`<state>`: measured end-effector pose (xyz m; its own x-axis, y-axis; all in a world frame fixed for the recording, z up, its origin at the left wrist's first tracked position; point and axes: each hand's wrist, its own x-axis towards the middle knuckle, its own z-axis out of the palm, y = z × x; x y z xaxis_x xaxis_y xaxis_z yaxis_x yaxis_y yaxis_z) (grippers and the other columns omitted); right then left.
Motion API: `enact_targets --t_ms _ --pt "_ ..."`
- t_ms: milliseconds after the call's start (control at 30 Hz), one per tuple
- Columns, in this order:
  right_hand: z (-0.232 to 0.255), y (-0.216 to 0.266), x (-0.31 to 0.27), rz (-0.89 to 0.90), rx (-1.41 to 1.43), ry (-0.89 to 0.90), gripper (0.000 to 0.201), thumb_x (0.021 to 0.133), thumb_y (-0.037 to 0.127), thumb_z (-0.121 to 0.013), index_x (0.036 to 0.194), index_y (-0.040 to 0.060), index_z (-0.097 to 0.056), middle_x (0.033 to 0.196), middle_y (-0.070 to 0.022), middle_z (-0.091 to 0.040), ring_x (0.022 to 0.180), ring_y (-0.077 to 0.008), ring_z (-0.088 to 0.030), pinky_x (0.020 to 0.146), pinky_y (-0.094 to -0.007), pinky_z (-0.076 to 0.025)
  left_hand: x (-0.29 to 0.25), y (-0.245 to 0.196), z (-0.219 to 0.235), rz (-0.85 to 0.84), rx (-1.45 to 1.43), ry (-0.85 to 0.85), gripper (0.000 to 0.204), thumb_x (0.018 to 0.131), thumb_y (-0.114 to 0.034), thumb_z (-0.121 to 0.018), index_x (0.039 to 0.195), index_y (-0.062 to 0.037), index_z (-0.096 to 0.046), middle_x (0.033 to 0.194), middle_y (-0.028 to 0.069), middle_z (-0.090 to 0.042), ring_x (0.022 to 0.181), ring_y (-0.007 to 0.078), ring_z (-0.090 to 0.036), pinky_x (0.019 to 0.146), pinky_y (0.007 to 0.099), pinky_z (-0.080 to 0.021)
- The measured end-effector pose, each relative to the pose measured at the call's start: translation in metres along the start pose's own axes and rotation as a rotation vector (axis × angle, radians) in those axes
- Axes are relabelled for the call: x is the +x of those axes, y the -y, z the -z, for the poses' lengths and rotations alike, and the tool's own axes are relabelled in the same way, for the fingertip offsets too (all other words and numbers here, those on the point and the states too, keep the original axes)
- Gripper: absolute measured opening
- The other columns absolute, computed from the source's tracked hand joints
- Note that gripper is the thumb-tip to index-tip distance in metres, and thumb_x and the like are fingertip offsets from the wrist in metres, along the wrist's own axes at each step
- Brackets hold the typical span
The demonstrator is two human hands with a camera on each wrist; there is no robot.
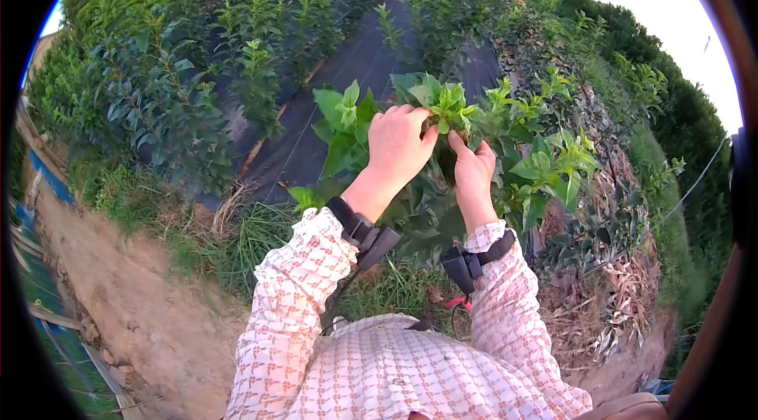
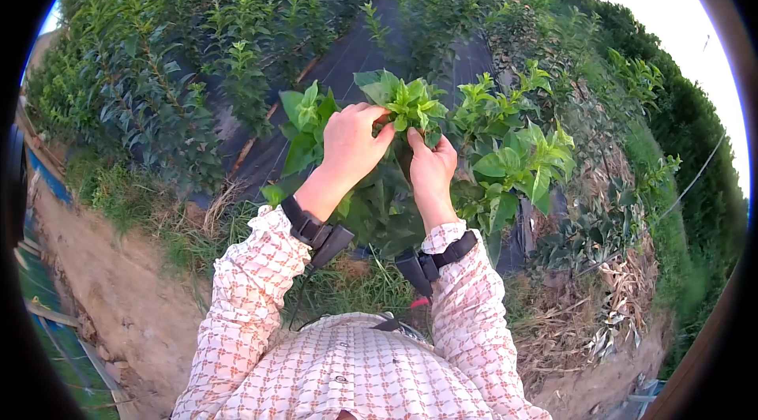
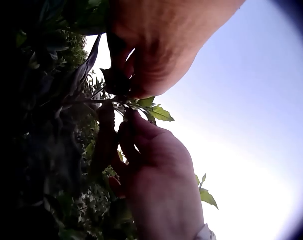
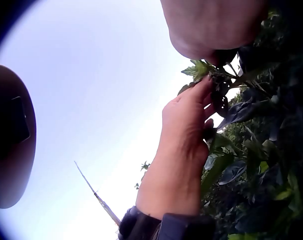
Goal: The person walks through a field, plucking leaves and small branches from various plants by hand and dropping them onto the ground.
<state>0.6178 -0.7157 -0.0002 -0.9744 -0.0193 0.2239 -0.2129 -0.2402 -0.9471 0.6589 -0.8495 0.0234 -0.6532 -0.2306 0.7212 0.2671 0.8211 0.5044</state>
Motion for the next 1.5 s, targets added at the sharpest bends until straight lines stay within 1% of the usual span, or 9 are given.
enact_targets --t_ms 167,400,667,1200,1300,1367,1433,1467,1500 --pt "0.004 -0.003 0.003 -0.016 0.035 0.009 0.015 0.091 0.006 -0.069 0.105 0.0002 -0.069 0.1 -0.0012 -0.07 0.086 -0.0071 -0.061 0.079 -0.024 -0.047 0.007 0.004 -0.018 -0.019 0.037 -0.013 0.009 0.073 -0.016 -0.072 0.082 -0.0125 -0.073 0.081 0.0043 -0.068 0.084 0.0253 -0.064 0.077 0.0423 -0.04" --pt "-0.008 0.014 0.004 0.001 -0.256 -0.046 0.074 0.073 0.029 -0.086 0.134 0.0085 -0.051 0.107 -0.006 -0.069 0.089 -0.0102 -0.062 0.083 -0.0267 -0.047 -0.003 0.007 -0.017 -0.034 0.032 -0.053 0.008 0.072 -0.013 -0.071 0.08 -0.0126 -0.072 0.082 0.0038 -0.067 0.085 0.0247 -0.063 0.079 0.0415 -0.038" --pt "-0.026 0.016 0.031 -0.03 -0.04 0.085 0.021 0.088 0.016 -0.075 0.102 0.0016 -0.07 0.101 -0.0032 -0.071 0.089 -0.0102 -0.063 0.082 -0.027 -0.048 -0.014 0.02 -0.008 0.016 -0.019 -0.005 0.011 0.072 -0.014 -0.072 0.083 -0.0121 -0.07 0.084 0.0028 -0.066 0.084 0.0251 -0.062 0.079 0.0409 -0.038" --pt "-0.034 0.016 0.014 -0.034 0.037 0.088 0.021 0.091 0.012 -0.073 0.107 -0.0008 -0.07 0.101 -0.0032 -0.07 0.089 -0.0102 -0.062 0.081 -0.0264 -0.047 -0.012 0.021 -0.003 -0.136 0.16 -0.216 0.022 0.069 -0.016 -0.077 0.09 -0.0129 -0.07 0.09 0.0024 -0.061 0.093 0.0234 -0.057 0.084 0.0415 -0.036" --pt "-0.031 0.02 0.012 -0.041 0.02 -0.075 0.018 0.09 0.012 -0.073 0.104 -0.0001 -0.071 0.1 -0.003 -0.071 0.089 -0.0109 -0.062 0.083 -0.0272 -0.047 -0.01 0.02 -0.003 0.019 -0.061 -0.235 0.015 0.069 -0.015 -0.075 0.083 -0.0102 -0.07 0.085 0.0036 -0.062 0.086 0.0231 -0.06 0.08 0.0408 -0.04" --pt "-0.007 -0.004 0.035 -0.135 -0.024 -0.189 0.078 0.083 0.027 -0.082 0.138 -0.0106 -0.041 0.13 -0.0139 -0.059 0.116 -0.0203 -0.055 0.102 -0.0331 -0.039 -0.002 0.022 0.008 0.15 -0.479 -0.343 0.012 0.07 -0.007 -0.074 0.082 -0.0066 -0.071 0.074 0.0061 -0.063 0.068 0.0236 -0.062 0.064 0.0379 -0.047" --pt "0.007 0.005 0.035 -0.221 -0.048 -0.265 0.108 0.079 0.035 -0.084 0.147 -0.0134 -0.017 0.142 -0.0181 -0.047 0.131 -0.0231 -0.043 0.111 -0.0353 -0.031 0.001 0.027 0.029 0.136 -0.406 -0.315 0.021 0.076 0.0 -0.07 0.095 -0.0076 -0.074 0.087 0.005 -0.062 0.079 0.0154 -0.061 0.074 0.0298 -0.048" --pt "0.007 0.009 0.032 -0.223 -0.008 -0.405 0.077 0.076 0.028 -0.087 0.132 -0.0092 -0.048 0.134 -0.0147 -0.055 0.125 -0.0209 -0.048 0.111 -0.0359 -0.03 0.0 0.025 0.039 0.088 -0.155 -0.305 0.025 0.075 0.001 -0.069 0.098 -0.0098 -0.073 0.089 0.0033 -0.061 0.084 0.0173 -0.06 0.079 0.0333 -0.046" --pt "0.014 0.009 0.031 -0.246 -0.04 -0.38 0.09 0.076 0.032 -0.086 0.138 -0.0104 -0.035 0.14 -0.0161 -0.047 0.129 -0.0218 -0.044 0.112 -0.0365 -0.029 0.0 0.023 0.046 0.036 0.095 -0.293 0.03 0.075 0.002 -0.069 0.1 -0.0121 -0.073 0.091 0.0015 -0.061 0.089 0.0192 -0.059 0.084 0.0368 -0.043"
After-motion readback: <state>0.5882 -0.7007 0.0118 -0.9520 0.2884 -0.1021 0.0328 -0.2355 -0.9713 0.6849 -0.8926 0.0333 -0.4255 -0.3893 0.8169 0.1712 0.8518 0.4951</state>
